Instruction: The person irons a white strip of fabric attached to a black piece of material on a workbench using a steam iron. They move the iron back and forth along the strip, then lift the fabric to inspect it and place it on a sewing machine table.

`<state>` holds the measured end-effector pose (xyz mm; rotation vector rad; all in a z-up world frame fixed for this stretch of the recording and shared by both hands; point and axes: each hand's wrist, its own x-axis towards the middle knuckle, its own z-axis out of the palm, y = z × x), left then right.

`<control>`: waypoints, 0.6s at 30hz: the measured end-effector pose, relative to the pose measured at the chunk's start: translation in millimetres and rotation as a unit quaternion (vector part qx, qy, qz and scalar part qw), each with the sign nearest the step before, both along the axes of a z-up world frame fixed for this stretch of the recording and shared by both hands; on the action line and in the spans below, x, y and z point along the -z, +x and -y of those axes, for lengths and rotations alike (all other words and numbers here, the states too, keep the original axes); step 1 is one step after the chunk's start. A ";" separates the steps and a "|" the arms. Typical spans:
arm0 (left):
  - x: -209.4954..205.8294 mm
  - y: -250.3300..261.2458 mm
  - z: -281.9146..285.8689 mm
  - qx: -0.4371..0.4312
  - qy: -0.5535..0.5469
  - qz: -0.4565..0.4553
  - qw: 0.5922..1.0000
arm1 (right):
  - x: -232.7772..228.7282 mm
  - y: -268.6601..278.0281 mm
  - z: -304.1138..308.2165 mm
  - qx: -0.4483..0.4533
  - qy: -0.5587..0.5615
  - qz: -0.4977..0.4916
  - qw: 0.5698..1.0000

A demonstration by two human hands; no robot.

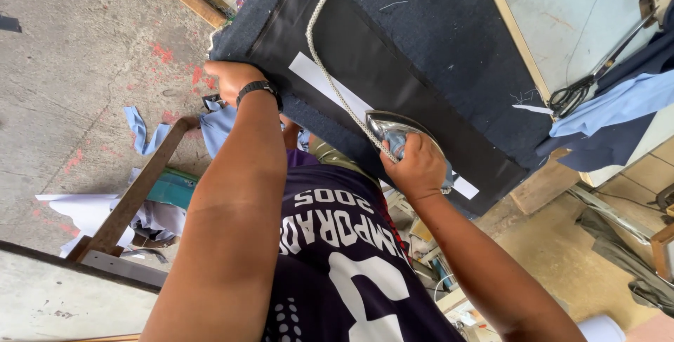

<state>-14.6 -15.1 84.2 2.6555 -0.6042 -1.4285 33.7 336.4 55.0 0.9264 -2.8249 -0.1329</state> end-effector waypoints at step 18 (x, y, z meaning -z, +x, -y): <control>27.5 22.4 -0.7 0.000 -0.013 -0.074 0.997 | -17.8 -6.5 71.1 -0.036 -0.005 -0.037 0.999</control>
